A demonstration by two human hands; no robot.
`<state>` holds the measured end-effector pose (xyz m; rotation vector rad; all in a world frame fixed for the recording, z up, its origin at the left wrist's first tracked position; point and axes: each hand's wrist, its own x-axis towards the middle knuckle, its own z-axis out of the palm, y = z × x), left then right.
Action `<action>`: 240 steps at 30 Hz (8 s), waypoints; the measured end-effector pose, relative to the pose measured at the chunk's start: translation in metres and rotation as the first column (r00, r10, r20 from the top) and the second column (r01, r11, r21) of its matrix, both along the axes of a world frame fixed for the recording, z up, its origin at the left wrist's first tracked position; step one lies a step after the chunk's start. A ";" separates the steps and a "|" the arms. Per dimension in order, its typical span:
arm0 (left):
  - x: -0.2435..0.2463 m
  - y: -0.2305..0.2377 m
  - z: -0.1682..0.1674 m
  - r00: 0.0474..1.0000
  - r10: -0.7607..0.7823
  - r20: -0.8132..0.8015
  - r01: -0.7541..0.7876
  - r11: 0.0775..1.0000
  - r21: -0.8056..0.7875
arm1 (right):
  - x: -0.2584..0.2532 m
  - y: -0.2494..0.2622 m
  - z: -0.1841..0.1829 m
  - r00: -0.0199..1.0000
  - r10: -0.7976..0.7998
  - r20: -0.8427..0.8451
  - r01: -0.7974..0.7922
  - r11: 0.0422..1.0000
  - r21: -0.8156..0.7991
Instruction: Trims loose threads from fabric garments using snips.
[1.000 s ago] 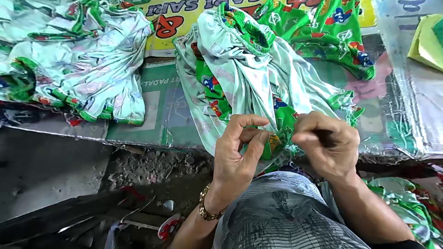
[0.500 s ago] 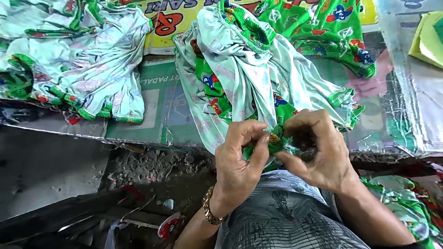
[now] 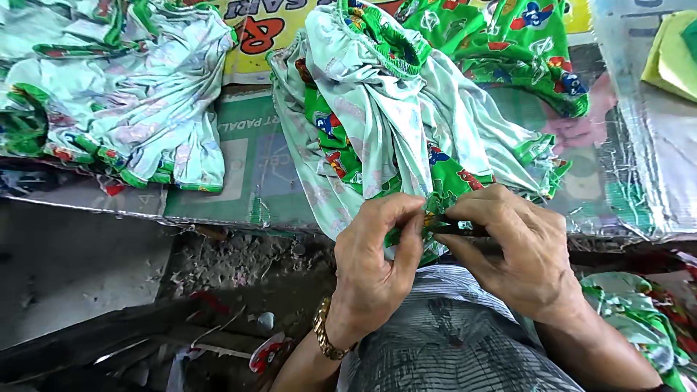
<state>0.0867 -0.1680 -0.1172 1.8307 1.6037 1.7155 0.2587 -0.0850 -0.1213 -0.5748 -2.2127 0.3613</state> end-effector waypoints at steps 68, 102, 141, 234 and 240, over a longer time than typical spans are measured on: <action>0.009 -0.026 -0.039 0.991 0.044 0.125 -0.045 0.999 0.001 | -0.002 -0.007 -0.051 0.966 0.236 -0.105 -0.247 0.963 -0.106; 0.015 -0.021 -0.038 0.802 -0.148 0.579 0.182 0.983 -0.001 | -0.011 -0.007 -0.034 0.874 0.264 -0.409 -0.420 0.833 -0.361; -0.074 0.017 0.000 0.964 -0.051 -0.262 -0.025 0.961 -0.277 | 0.005 0.022 -0.037 0.827 0.173 -0.534 -0.524 0.579 -0.624; -0.004 -0.052 -0.057 0.838 0.385 -0.386 -0.443 0.894 -0.072 | -0.030 0.001 -0.026 0.963 0.172 0.208 -0.161 0.985 -0.068; -0.001 -0.048 -0.058 0.849 0.407 -0.337 -0.438 0.899 -0.019 | -0.027 0.005 -0.031 0.950 0.265 0.165 -0.290 0.944 0.155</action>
